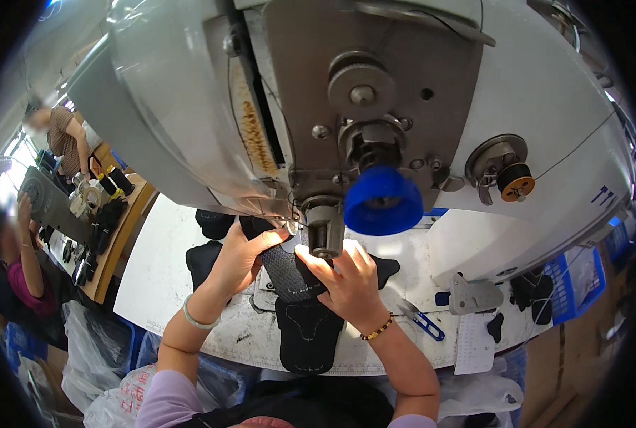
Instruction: The person sews small black fabric parts using a sewing machine. They repeatedly pick up a part, align it under the needle, sew along the edges, and place the finished piece on the table. The process is repeated for multiple identical parts.
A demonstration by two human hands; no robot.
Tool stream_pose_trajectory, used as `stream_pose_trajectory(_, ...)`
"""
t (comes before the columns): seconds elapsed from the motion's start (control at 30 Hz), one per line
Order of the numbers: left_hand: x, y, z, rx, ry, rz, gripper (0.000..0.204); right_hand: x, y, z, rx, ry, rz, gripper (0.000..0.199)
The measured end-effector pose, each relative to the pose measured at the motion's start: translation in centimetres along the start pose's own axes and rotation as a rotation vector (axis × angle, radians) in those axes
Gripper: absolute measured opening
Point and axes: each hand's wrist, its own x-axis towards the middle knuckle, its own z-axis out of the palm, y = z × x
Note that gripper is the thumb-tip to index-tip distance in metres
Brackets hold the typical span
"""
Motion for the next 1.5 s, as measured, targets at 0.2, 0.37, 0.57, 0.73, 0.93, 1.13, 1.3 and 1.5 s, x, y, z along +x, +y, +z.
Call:
stream_pose_trajectory(0.2,-0.2,-0.6,0.0,0.127,-0.004,0.083,0.016,-0.2,0.0,0.0,0.098,-0.020,0.089,0.044)
stream_pose_trajectory(0.37,1.0,-0.6,-0.9,0.012,-0.083,0.026,0.013,0.2,-0.9,0.2,0.053,0.004,0.035,0.063)
stream_pose_trajectory(0.57,1.2,-1.1,-0.8,-0.068,-0.041,0.078,0.018,0.4,-1.0,0.3,-0.003,0.028,0.066,0.053)
stream_pose_trajectory(0.73,1.4,-1.4,-0.9,-0.074,-0.023,0.063,0.022,-0.2,-0.8,0.6,-0.084,0.088,-0.022,0.048)
stream_pose_trajectory(0.93,1.9,-1.1,-1.4,-0.138,-0.041,-0.056,0.024,0.3,-1.0,0.3,-0.122,0.084,-0.068,0.043)
stream_pose_trajectory(1.13,1.3,-1.8,-1.0,-0.090,-0.023,0.043,0.018,0.2,0.0,-0.3,0.016,0.083,0.033,0.042)
stream_pose_trajectory(1.3,0.8,-2.3,-0.9,-0.044,0.000,0.057,0.016,-0.6,1.3,0.4,0.114,0.112,0.056,0.042)
stream_pose_trajectory(1.5,0.8,-3.0,-1.1,0.049,0.008,0.150,0.016,-0.2,1.0,-0.5,0.141,0.040,0.090,0.047)
